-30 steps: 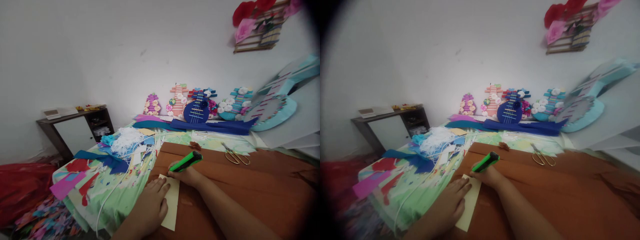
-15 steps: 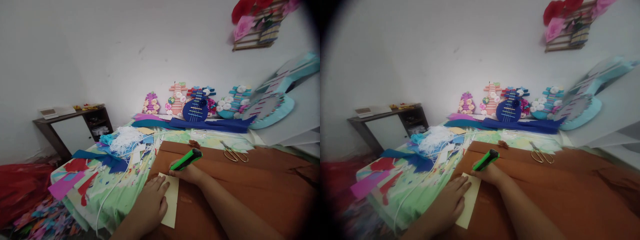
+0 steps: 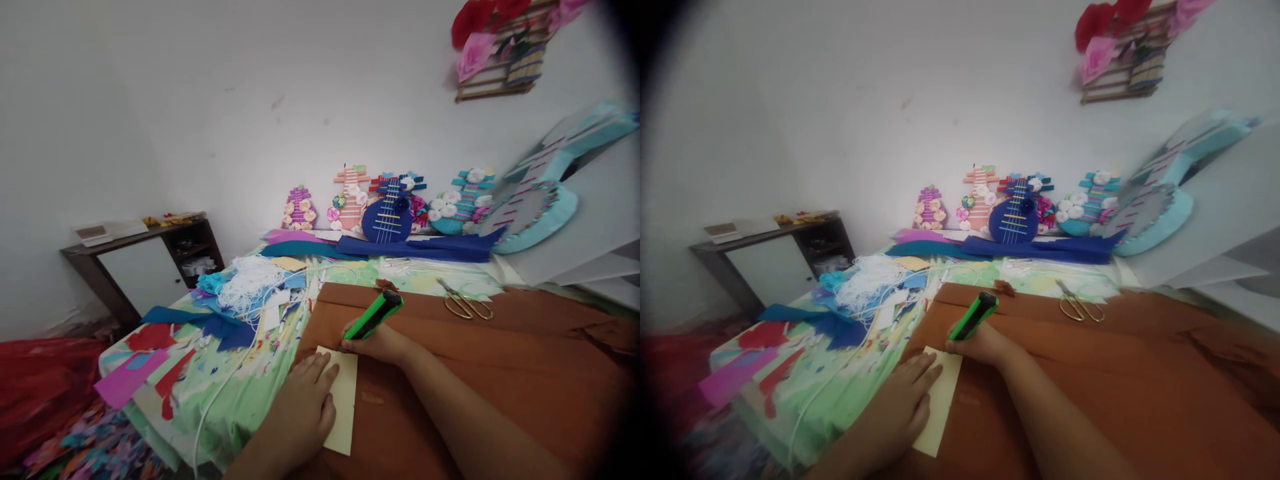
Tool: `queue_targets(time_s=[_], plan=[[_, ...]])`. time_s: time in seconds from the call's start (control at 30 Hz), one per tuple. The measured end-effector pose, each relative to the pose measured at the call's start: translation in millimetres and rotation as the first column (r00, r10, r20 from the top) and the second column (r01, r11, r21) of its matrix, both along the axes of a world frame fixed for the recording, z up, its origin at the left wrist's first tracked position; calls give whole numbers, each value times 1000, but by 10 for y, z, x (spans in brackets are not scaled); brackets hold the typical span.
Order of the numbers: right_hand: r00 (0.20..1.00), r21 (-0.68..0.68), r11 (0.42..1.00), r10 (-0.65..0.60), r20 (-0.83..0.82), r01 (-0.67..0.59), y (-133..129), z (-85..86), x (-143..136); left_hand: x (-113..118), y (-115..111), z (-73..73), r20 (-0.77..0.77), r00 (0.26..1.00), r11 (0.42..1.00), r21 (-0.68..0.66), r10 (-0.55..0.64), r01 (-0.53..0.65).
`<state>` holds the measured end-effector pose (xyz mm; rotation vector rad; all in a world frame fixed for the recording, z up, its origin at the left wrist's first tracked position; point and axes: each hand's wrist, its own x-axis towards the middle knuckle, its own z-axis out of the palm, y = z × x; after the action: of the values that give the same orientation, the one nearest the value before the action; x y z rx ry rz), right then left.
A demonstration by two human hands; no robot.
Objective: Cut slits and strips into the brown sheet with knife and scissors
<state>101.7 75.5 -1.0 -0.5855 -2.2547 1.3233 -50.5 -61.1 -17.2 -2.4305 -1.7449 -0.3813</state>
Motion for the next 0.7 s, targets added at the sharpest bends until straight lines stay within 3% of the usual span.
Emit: queue_targets(time_s=[0.2,0.47,0.7], plan=[[999,6,999,38,15,-38,24,47,41,-11,9,-38,-5,1000,1000,21,-6,6],[999,16,1000,20,46,-21,37,10,28,-7,2,-22,7,1000,1000,2,-3,3],[999,17,999,-29,38,29,17,78,73,-22,11,-53,16,1000,1000,4,-8,8]])
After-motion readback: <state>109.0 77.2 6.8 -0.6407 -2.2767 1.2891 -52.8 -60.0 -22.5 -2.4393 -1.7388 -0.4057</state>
